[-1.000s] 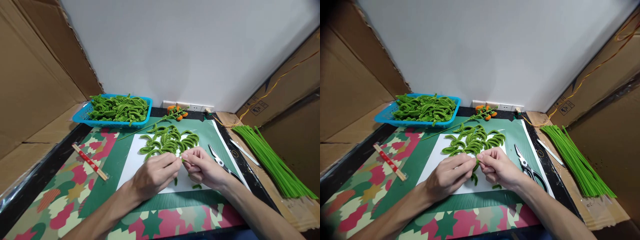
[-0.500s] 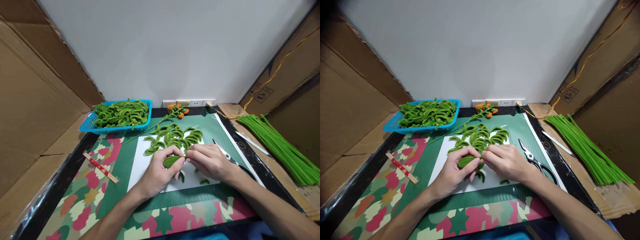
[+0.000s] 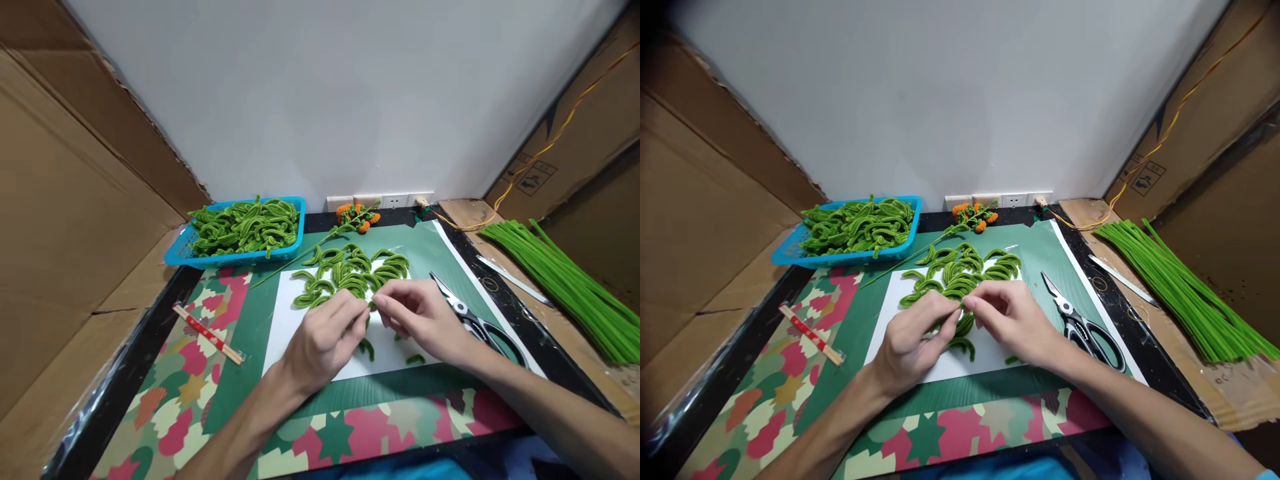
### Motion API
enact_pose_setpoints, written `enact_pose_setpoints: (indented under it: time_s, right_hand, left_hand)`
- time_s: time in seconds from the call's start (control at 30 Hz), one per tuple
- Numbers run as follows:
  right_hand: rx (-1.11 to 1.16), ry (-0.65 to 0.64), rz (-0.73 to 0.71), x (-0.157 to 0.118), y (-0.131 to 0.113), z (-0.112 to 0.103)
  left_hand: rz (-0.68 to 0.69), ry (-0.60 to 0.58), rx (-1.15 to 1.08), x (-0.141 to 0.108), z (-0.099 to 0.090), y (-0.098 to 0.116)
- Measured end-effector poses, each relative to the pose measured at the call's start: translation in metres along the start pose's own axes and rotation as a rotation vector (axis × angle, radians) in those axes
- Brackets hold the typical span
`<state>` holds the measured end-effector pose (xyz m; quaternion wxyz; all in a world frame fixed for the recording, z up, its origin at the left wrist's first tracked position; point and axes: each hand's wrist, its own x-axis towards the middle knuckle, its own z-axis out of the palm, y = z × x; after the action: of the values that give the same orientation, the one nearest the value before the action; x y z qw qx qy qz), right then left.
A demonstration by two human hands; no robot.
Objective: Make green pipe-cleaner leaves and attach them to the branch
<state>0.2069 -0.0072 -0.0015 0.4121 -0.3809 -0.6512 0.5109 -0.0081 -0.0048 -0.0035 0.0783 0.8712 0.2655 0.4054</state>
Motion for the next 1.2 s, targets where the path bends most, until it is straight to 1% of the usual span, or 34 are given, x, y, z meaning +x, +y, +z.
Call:
enact_pose_setpoints:
  time_s: [0.07,0.1,0.13,0.17,0.2,0.23,0.27,0.3,0.33,0.4,0.43,0.47,0.5,0.53,0.57,0.6,0.63,0.73,0.8,0.83,0.87,0.9,0.93,0.97,1.0,1.03,1.1,1.13,1.17,1.2]
  right_hand:
    - [-0.37,0.085,-0.36,-0.002,0.002,-0.003]
    - [-0.53,0.112,-0.519,-0.003,0.004,-0.005]
    - [-0.655,0.13,-0.641,-0.003,0.005,-0.006]
    - [-0.732,0.143,-0.713,-0.004,0.006,-0.006]
    - [-0.753,0.153,-0.731,-0.005,0.006,-0.006]
    - [-0.715,0.156,-0.687,-0.005,0.006,-0.005]
    - [-0.611,0.144,-0.589,-0.005,0.005,-0.004]
    - [-0.445,0.109,-0.442,-0.005,0.003,-0.003]
    - [-0.238,0.048,-0.254,-0.004,0.0,-0.002]
    - [0.22,-0.147,0.157,-0.001,-0.004,-0.001]
    - [0.403,-0.237,0.33,0.001,-0.005,-0.002]
    - [0.539,-0.299,0.45,0.003,-0.006,-0.003]
    - [0.618,-0.328,0.519,0.004,-0.007,-0.004]
    - [0.642,-0.33,0.533,0.005,-0.007,-0.005]
    - [0.616,-0.311,0.497,0.005,-0.008,-0.006]
    - [0.539,-0.275,0.423,0.005,-0.008,-0.006]
    - [0.412,-0.23,0.323,0.004,-0.008,-0.007]
    - [-0.139,-0.083,-0.069,0.0,-0.006,-0.009]
    - [-0.459,-0.011,-0.346,-0.002,-0.002,-0.01]
    - [-0.562,0.011,-0.455,-0.003,0.0,-0.01]
    - [-0.617,0.033,-0.533,-0.003,0.002,-0.01]
    - [-0.622,0.053,-0.558,-0.003,0.003,-0.01]
    - [-0.571,0.07,-0.52,-0.002,0.003,-0.009]
    - [-0.459,0.074,-0.426,-0.002,0.002,-0.009]
    - [-0.293,0.059,-0.283,-0.001,0.0,-0.008]
    - [-0.096,0.016,-0.1,0.0,-0.002,-0.007]
    - [0.298,-0.123,0.277,0.002,-0.006,-0.007]
    - [0.449,-0.193,0.419,0.003,-0.008,-0.008]
    - [0.549,-0.243,0.512,0.004,-0.009,-0.008]
    - [0.598,-0.263,0.551,0.004,-0.009,-0.008]
  left_hand:
    - [-0.232,0.024,-0.182,0.002,0.001,0.008]
    - [-0.312,0.014,-0.246,0.003,0.001,0.012]
    - [-0.368,-0.002,-0.291,0.004,0.001,0.014]
    - [-0.398,-0.014,-0.317,0.005,0.001,0.016]
    - [-0.4,-0.015,-0.325,0.005,0.001,0.016]
    - [-0.37,-0.005,-0.315,0.005,0.001,0.015]
    - [-0.309,0.009,-0.288,0.004,0.001,0.012]
    - [-0.22,0.011,-0.242,0.004,0.0,0.009]
    - [-0.103,0.003,-0.174,0.003,-0.001,0.005]
    - [0.154,-0.044,0.027,0.001,-0.003,-0.004]
    - [0.26,-0.065,0.135,0.001,-0.004,-0.007]
    - [0.335,-0.08,0.224,0.0,-0.005,-0.01]
    - [0.37,-0.082,0.274,0.0,-0.006,-0.012]
    - [0.359,-0.076,0.278,0.0,-0.006,-0.012]
    - [0.31,-0.066,0.238,0.0,-0.005,-0.011]
    - [0.233,-0.048,0.167,0.001,-0.004,-0.009]
    - [0.14,-0.026,0.08,0.001,-0.003,-0.006]
    - [-0.172,0.012,-0.166,0.005,-0.002,0.004]
    - [-0.364,-0.027,-0.3,0.008,-0.003,0.011]
    - [-0.442,-0.06,-0.362,0.008,-0.004,0.013]
    - [-0.498,-0.091,-0.412,0.009,-0.004,0.014]
    - [-0.524,-0.112,-0.438,0.009,-0.004,0.015]
    - [-0.516,-0.117,-0.431,0.008,-0.005,0.015]
    - [-0.465,-0.107,-0.388,0.008,-0.004,0.013]
    - [-0.364,-0.089,-0.31,0.007,-0.004,0.011]
    - [-0.226,-0.069,-0.2,0.007,-0.004,0.008]
    - [0.095,-0.048,0.065,0.007,-0.005,0.003]
    - [0.234,-0.047,0.19,0.007,-0.005,0.0]
    - [0.334,-0.05,0.288,0.007,-0.005,-0.002]
    - [0.382,-0.048,0.34,0.007,-0.004,-0.002]
